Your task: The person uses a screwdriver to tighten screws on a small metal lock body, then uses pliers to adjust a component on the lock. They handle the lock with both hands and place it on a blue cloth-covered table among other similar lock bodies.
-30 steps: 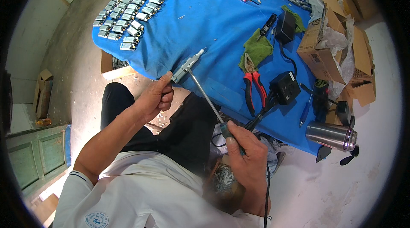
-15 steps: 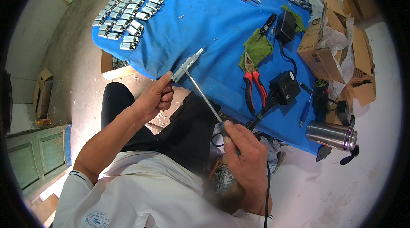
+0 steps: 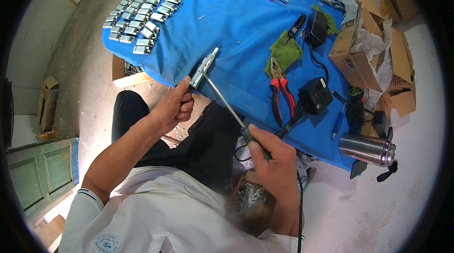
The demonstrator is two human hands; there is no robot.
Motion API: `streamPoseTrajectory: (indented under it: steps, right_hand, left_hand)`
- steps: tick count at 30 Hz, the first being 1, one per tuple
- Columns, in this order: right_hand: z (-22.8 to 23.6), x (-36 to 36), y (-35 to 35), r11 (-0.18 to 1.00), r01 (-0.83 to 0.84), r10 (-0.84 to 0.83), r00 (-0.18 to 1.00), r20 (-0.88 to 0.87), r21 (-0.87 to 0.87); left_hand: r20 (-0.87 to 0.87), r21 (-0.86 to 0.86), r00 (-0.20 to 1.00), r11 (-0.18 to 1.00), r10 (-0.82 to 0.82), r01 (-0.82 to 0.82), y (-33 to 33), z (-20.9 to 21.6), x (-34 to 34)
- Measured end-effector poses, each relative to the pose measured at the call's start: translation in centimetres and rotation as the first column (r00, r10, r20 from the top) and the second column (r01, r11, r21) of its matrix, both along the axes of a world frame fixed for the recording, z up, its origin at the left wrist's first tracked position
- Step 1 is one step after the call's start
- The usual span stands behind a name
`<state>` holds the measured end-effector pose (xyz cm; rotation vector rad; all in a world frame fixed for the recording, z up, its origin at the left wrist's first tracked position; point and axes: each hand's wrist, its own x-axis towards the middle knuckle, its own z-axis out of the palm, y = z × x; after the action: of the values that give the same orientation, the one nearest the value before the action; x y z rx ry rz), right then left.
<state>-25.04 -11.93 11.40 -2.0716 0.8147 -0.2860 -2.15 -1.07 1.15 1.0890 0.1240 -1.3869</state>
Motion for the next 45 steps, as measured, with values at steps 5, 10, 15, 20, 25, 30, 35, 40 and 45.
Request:
streamPoseTrajectory:
  steps: [5, 10, 15, 20, 25, 30, 35, 40, 45]
  right_hand:
    - [-0.5, -0.5, -1.8, 0.891, 0.126, -0.127, 0.992, -0.026, 0.436]
    - [-1.2, -0.4, -1.8, 0.907, 0.131, -0.115, 0.991, -0.063, 0.401]
    - [-1.4, 0.0, -0.6, 0.993, -0.022, 0.024, 1.0, 0.019, -0.115]
    - [-0.8, 0.4, -0.4, 0.972, -0.058, 0.065, 0.998, 0.022, -0.226]
    - [-0.2, -0.6, -0.1, 0.983, 0.005, 0.001, 0.999, 0.036, -0.184]
    - [-0.4, -0.2, 0.2, 0.992, -0.017, 0.024, 0.999, 0.049, -0.127]
    - [-0.4, 0.0, 0.2, 0.977, -0.035, 0.041, 0.999, 0.022, -0.209]
    - [-0.1, 0.0, 0.3, 0.979, -0.032, 0.038, 0.999, 0.023, -0.2]
    - [-0.1, 0.1, 0.3, 0.977, -0.041, 0.047, 0.998, 0.028, -0.208]
  left_hand:
    - [0.021, -0.039, 1.0, 0.999, -0.014, 0.015, 0.2, -0.3, 0.1]
    - [-0.011, -0.017, 1.0, 1.0, 0.013, -0.013, 0.1, 0.0, 0.0]
    - [-0.008, -0.021, 1.0, 1.0, -0.006, 0.006, 0.2, -0.3, 0.5]
    - [-0.017, -0.004, 1.0, 1.0, 0.018, -0.018, 0.4, -0.3, 0.8]
    - [-0.012, -0.043, 1.0, 0.999, -0.022, 0.022, 0.6, -0.8, 1.2]
    - [-0.003, -0.037, 1.0, 0.999, -0.027, 0.026, 0.4, -0.7, 1.2]
    - [-0.003, -0.021, 0.999, 0.999, -0.043, 0.043, 0.5, -0.6, 1.4]
    - [-0.002, 0.001, 1.0, 1.0, -0.019, 0.019, 0.4, -0.3, 1.2]
    - [0.003, 0.0, 1.0, 1.0, -0.018, 0.018, 0.4, -0.6, 1.3]
